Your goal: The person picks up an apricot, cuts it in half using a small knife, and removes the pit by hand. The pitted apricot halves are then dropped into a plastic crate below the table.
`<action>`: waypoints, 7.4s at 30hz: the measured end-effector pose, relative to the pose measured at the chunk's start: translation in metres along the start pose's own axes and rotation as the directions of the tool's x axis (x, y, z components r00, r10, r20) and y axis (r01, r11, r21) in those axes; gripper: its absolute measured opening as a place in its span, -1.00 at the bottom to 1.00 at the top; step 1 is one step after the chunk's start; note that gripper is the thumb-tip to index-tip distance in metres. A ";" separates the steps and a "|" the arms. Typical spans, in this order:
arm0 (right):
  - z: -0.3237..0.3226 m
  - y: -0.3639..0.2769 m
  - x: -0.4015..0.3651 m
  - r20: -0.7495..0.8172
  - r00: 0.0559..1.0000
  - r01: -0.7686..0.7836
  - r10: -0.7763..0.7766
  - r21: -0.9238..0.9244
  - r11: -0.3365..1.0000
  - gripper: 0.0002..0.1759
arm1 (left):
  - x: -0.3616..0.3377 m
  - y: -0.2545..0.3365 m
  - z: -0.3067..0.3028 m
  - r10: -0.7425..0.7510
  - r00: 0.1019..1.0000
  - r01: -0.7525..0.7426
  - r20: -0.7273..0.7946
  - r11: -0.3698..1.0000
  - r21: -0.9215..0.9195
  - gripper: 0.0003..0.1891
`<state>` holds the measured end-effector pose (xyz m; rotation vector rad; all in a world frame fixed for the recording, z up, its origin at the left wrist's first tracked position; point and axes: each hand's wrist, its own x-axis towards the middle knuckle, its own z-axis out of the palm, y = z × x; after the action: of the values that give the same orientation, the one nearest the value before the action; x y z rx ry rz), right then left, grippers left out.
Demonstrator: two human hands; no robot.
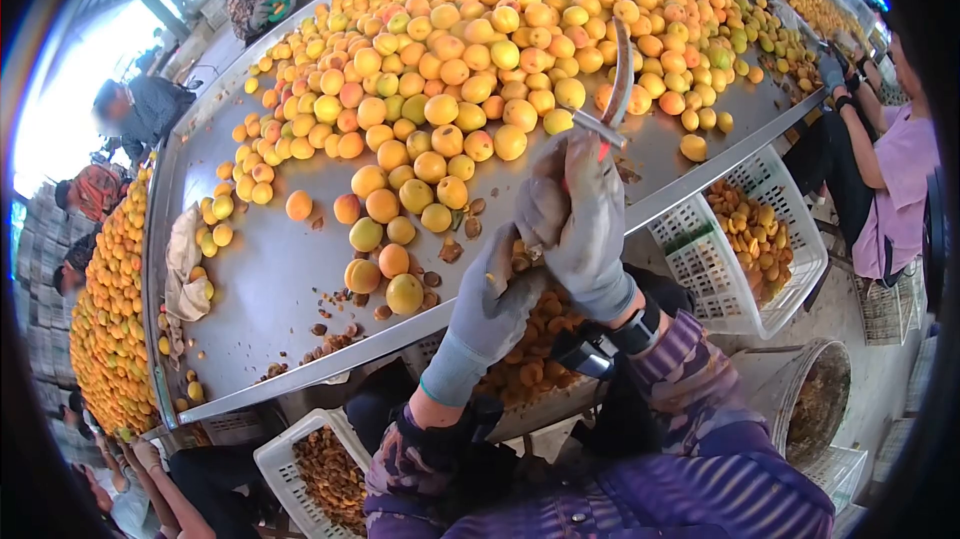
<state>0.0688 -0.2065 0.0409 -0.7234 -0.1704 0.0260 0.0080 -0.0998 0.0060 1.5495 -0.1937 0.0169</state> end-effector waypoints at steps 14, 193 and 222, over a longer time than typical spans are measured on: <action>-0.016 0.010 0.017 -0.199 0.949 -0.204 0.244 0.204 0.958 -0.51 | 0.004 -0.007 -0.005 -0.088 0.996 0.088 -0.009 0.996 -0.016 -0.51; -0.023 -0.003 -0.020 0.475 0.829 0.262 0.295 -0.797 0.544 -0.65 | 0.005 0.022 -0.056 0.036 0.987 -0.101 -0.159 0.903 -0.418 -0.31; -0.023 0.002 -0.024 0.488 0.815 0.291 0.313 -0.811 0.507 -0.68 | -0.002 0.046 -0.048 0.132 0.969 -0.103 -0.211 0.984 0.145 -0.35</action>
<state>0.0489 -0.2218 0.0188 -1.7616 -0.8384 0.1957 0.0050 -0.0506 0.0509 1.6536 -0.1104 0.2994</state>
